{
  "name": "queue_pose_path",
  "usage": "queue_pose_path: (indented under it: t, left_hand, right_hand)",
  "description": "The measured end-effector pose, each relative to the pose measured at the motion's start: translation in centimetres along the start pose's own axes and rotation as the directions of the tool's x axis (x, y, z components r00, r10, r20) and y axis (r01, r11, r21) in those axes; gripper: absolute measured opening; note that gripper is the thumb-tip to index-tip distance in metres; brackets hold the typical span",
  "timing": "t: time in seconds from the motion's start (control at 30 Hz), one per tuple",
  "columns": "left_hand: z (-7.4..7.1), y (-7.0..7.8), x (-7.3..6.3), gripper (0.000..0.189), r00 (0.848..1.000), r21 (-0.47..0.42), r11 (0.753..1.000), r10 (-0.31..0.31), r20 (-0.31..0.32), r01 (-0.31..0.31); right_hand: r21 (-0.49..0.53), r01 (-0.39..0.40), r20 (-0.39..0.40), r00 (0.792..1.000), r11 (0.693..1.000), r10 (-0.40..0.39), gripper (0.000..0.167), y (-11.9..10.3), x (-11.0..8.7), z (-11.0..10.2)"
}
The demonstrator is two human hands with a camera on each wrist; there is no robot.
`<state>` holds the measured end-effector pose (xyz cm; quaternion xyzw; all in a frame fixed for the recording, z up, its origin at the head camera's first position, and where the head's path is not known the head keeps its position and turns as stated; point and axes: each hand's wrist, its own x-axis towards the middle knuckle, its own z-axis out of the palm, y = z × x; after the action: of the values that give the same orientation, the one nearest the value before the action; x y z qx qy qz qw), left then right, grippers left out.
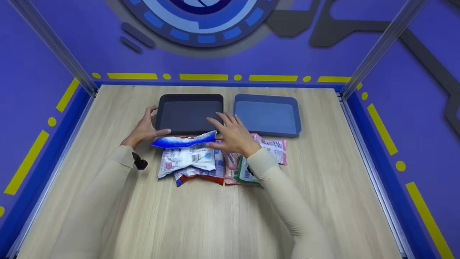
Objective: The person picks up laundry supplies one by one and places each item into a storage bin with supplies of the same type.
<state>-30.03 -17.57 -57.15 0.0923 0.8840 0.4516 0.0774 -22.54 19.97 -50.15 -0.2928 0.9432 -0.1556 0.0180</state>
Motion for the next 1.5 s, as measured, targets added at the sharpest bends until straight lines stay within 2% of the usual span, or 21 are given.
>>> queue_pose_path:
  t: [0.17,0.5,0.73,0.97,1.5]
  left_hand:
    - [-0.3,0.0,0.4,0.122,1.0,0.001,1.0,-0.008,0.014,0.008]
    - [-0.6,-0.8,1.0,0.12,0.995,0.126,0.989,-0.081,0.061,0.073]
    - [-0.7,-0.5,1.5,0.116,0.996,0.139,0.989,-0.068,0.064,0.059]
    - [-0.5,-0.7,1.6,0.121,0.994,0.173,0.983,-0.079,0.08,0.064]
    - [-0.2,-0.7,2.1,0.116,0.993,0.22,0.975,-0.061,0.1,0.038]
  right_hand:
    - [-0.021,0.029,0.028,0.999,0.999,-0.029,0.09,-1.0,0.8,0.2]
    - [-0.036,0.039,0.115,0.993,0.999,-0.035,0.091,-3.4,2.1,0.7]
    - [-0.07,0.091,0.152,0.985,0.993,-0.079,0.09,-4.7,3.1,1.1]
    - [-0.119,0.11,0.209,0.974,0.987,-0.084,0.091,-5.9,4.0,2.0]
    - [-0.099,0.136,0.257,0.961,0.986,-0.107,0.092,-7.4,4.7,3.3]
